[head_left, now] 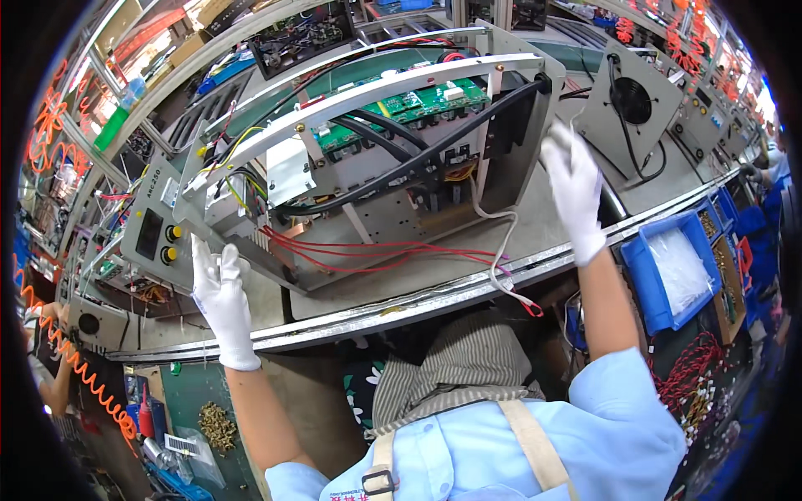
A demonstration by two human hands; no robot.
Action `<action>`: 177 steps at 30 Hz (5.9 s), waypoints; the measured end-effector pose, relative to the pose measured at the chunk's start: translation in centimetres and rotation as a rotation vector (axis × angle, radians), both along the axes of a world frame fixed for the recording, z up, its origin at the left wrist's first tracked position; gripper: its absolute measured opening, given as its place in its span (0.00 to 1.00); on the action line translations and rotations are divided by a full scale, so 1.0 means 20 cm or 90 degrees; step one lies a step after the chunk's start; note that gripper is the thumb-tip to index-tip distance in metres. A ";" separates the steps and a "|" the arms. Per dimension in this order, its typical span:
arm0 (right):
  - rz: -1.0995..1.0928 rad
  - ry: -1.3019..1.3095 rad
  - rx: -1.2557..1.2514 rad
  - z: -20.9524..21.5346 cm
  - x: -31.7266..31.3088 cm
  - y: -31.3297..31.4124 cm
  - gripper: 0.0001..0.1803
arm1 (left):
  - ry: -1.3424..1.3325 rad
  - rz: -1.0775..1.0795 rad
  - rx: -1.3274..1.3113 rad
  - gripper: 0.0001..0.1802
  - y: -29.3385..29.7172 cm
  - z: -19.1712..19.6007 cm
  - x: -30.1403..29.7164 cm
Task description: The person assembles an electronic device by connecting various colored wires to a circuit board inside a metal chassis. They use zip ties to secure the wires and organize the internal components. The person also handles a small white plastic component and connects it to the wiring harness.
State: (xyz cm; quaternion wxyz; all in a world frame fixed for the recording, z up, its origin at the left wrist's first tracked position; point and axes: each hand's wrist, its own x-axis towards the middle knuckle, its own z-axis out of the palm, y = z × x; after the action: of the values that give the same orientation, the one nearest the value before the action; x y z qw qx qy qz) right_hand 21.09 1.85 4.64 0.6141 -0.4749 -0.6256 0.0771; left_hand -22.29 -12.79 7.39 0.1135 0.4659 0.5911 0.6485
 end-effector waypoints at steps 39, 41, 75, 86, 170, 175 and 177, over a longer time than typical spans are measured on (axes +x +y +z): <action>0.356 0.046 -0.147 -0.17 -0.63 -0.18 0.36 | 1.189 -0.328 -0.122 0.13 -0.40 0.23 1.00; 0.323 -0.081 -0.166 -0.24 -0.75 -0.21 0.34 | 1.165 -0.407 -0.147 0.13 -0.33 0.30 1.01; 0.492 0.358 -0.296 -0.64 -0.50 -0.21 0.12 | -0.070 -0.555 -0.330 0.16 0.34 -0.23 1.12; 0.539 0.476 -0.600 -0.65 -0.51 -0.25 0.08 | -0.180 -0.862 -0.347 0.54 0.33 -0.06 2.92; 0.153 0.229 -0.105 -0.55 -0.17 0.30 0.09 | 0.685 0.082 -0.307 0.23 1.16 -0.83 0.51; 0.123 0.206 -0.107 -0.57 -0.15 0.34 0.09 | 0.568 0.070 -0.183 0.26 1.17 -0.85 0.56; 0.124 0.204 -0.103 -0.56 -0.16 0.34 0.09 | 0.595 0.055 -0.174 0.26 1.23 -0.91 0.52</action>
State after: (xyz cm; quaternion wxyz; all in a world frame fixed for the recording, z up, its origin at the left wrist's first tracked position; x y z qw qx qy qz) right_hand 17.98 8.59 -6.59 0.6552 -0.4414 -0.5548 0.2610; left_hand -11.95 11.87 -10.89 -0.1307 0.6631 0.6774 0.2905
